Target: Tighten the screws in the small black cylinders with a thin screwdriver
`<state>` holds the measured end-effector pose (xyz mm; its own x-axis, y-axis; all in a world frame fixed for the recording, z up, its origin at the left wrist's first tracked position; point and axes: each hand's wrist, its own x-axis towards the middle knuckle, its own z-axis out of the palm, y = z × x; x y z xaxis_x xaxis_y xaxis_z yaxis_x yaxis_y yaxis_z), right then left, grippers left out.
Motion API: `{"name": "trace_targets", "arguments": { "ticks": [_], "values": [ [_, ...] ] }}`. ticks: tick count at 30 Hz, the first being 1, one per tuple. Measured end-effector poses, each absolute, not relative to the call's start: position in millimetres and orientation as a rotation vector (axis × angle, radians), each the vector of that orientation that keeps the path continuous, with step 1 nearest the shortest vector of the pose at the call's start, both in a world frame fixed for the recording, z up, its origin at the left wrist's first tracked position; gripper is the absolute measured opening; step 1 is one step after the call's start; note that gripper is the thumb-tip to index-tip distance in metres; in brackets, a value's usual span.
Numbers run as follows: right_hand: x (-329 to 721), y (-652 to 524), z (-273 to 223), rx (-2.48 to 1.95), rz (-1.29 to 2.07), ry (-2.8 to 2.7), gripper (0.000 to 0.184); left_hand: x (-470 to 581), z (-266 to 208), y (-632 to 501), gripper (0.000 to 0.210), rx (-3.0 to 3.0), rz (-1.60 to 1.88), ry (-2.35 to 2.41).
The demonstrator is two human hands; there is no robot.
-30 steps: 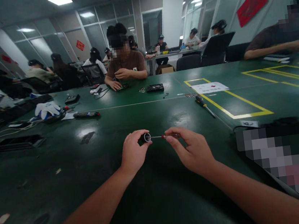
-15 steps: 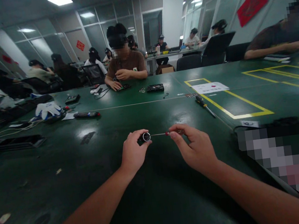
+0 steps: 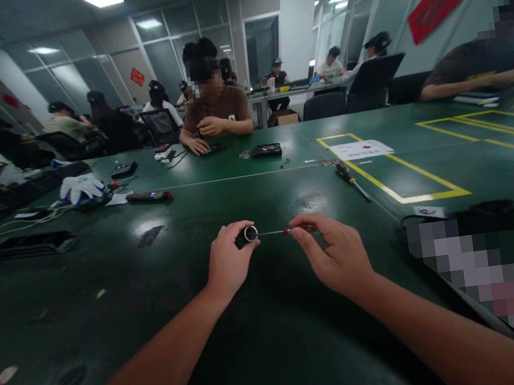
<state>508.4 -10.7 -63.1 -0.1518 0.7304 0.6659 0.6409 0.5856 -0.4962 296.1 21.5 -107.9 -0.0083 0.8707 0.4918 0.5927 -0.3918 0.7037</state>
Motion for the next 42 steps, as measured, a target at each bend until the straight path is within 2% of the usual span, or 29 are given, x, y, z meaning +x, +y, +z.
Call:
{"name": "trace_targets", "arguments": {
  "ticks": [42],
  "values": [
    [508.9,-12.8,-58.4,-1.031,0.032,-1.943,0.011,298.1,-103.3,19.3,0.038,2.0,1.312,1.558]
  ]
}}
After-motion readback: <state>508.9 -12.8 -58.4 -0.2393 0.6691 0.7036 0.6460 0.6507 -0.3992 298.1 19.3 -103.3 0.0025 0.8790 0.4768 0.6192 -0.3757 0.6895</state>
